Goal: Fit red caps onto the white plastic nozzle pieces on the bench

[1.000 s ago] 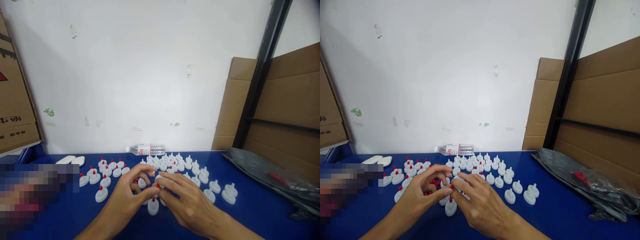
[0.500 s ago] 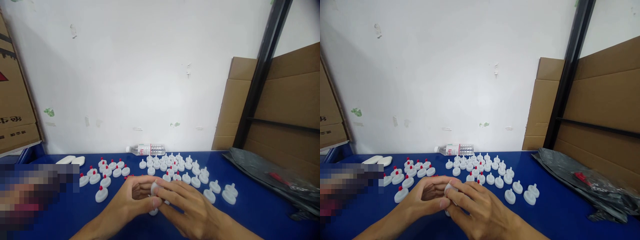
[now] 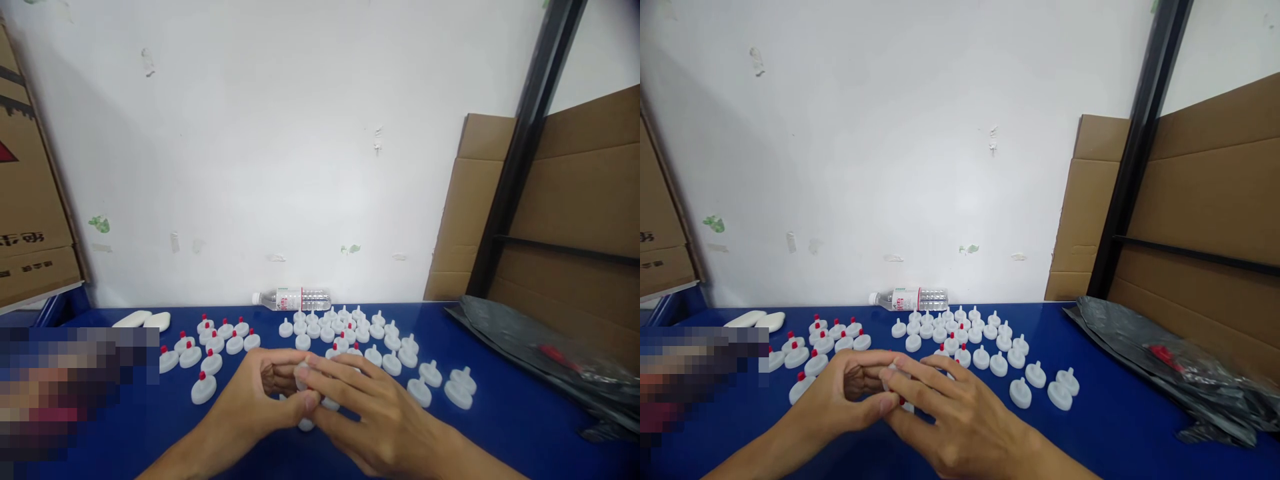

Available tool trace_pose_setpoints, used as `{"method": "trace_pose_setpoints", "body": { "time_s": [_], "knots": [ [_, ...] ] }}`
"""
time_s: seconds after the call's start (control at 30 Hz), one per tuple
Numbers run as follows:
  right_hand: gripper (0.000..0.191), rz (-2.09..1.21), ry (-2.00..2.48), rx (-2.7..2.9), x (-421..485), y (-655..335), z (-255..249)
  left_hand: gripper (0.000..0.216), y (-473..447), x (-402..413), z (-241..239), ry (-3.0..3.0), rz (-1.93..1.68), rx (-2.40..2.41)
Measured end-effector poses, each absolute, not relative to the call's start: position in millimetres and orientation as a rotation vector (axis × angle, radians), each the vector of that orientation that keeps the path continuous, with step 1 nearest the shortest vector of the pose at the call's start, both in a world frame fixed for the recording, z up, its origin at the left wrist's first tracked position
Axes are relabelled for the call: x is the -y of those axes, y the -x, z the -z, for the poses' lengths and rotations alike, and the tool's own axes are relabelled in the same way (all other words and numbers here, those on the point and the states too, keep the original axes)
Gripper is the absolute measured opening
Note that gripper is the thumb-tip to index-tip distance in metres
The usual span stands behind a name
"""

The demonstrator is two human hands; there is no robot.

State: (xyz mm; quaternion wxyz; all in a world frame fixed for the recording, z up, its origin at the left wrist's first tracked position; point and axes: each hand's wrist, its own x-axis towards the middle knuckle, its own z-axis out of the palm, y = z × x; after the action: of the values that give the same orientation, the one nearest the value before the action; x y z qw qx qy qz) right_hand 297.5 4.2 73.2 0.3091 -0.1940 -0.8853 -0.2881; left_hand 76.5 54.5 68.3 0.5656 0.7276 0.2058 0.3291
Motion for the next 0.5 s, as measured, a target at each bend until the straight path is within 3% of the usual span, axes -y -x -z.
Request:
{"method": "trace_pose_setpoints", "body": {
  "time_s": [0.17,0.27,0.5],
  "knots": [
    [0.038,0.666,0.673,2.428,-5,-300,-74,0.046,-71,-53,-73,-2.007,-0.932,-0.764],
    [0.048,0.493,0.861,2.429,-9,-302,-72,0.038,-62,-61,-78,-2.439,-1.076,-0.919],
    [0.050,0.003,1.241,2.479,-25,-312,-59,0.025,-40,-92,-79,-2.965,-1.103,-1.007]
  ]
}}
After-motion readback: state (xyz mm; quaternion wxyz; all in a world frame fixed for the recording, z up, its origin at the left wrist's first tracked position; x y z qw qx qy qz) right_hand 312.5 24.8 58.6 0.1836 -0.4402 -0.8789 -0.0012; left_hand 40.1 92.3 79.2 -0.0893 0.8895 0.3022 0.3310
